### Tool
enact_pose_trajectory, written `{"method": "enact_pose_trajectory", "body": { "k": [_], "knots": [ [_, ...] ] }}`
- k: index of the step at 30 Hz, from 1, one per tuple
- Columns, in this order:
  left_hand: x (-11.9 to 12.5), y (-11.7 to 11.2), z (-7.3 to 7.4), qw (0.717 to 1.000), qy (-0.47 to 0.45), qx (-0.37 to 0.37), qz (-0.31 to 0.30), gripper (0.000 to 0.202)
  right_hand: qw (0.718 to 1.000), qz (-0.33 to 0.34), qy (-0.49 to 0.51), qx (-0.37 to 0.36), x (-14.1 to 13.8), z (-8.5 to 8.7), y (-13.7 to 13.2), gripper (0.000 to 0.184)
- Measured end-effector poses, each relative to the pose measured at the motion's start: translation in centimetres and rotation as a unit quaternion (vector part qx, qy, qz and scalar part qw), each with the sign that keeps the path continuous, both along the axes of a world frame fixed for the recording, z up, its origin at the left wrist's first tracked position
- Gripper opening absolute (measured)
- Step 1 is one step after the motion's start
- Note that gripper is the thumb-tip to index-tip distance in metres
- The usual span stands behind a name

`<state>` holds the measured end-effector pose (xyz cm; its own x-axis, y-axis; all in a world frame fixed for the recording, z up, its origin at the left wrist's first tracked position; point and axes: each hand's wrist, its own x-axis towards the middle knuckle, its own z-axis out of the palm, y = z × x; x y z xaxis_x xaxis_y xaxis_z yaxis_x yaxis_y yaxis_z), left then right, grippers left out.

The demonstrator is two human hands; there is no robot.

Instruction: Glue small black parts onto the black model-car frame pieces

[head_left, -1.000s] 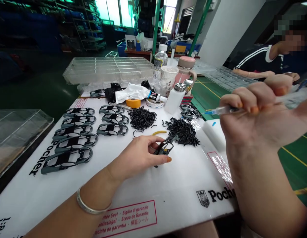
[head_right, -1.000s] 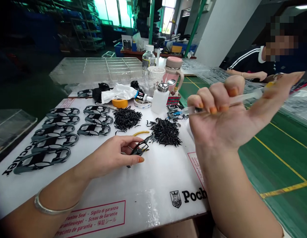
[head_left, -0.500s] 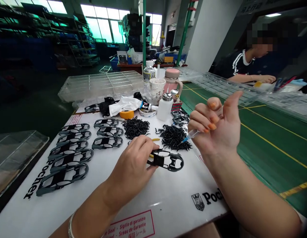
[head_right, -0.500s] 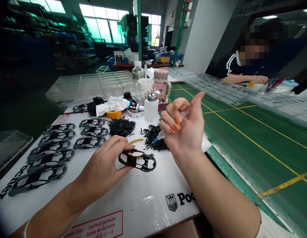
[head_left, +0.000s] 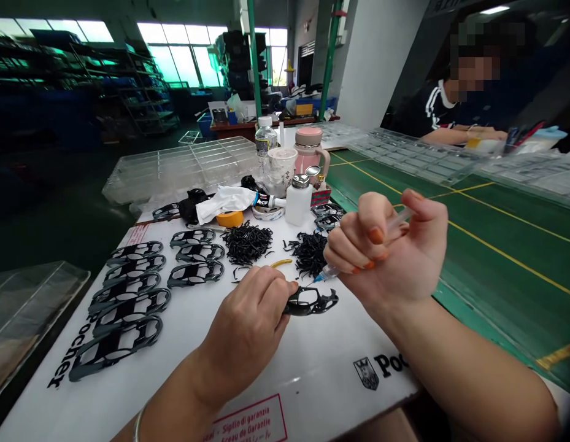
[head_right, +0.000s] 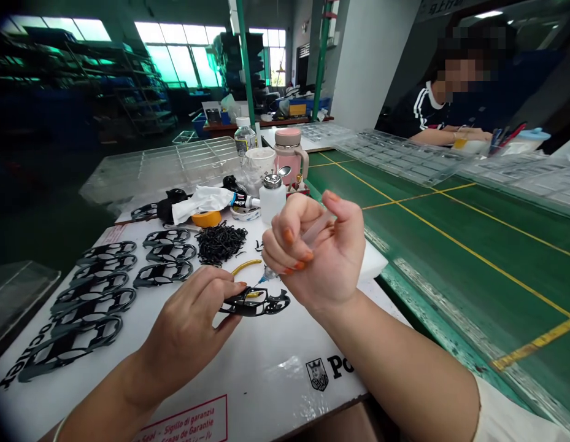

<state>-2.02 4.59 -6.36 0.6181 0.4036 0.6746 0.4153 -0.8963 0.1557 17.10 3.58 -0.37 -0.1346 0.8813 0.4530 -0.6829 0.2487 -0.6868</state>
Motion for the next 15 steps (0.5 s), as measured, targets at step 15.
{"method": "enact_pose_trajectory", "body": {
  "k": [15],
  "knots": [
    [0.09, -0.12, -0.26, 1.0, 0.008, 0.011, 0.004, 0.014, 0.999, -0.002, -0.016, -0.03, -0.45, 0.26, -0.46, 0.033]
  ]
}}
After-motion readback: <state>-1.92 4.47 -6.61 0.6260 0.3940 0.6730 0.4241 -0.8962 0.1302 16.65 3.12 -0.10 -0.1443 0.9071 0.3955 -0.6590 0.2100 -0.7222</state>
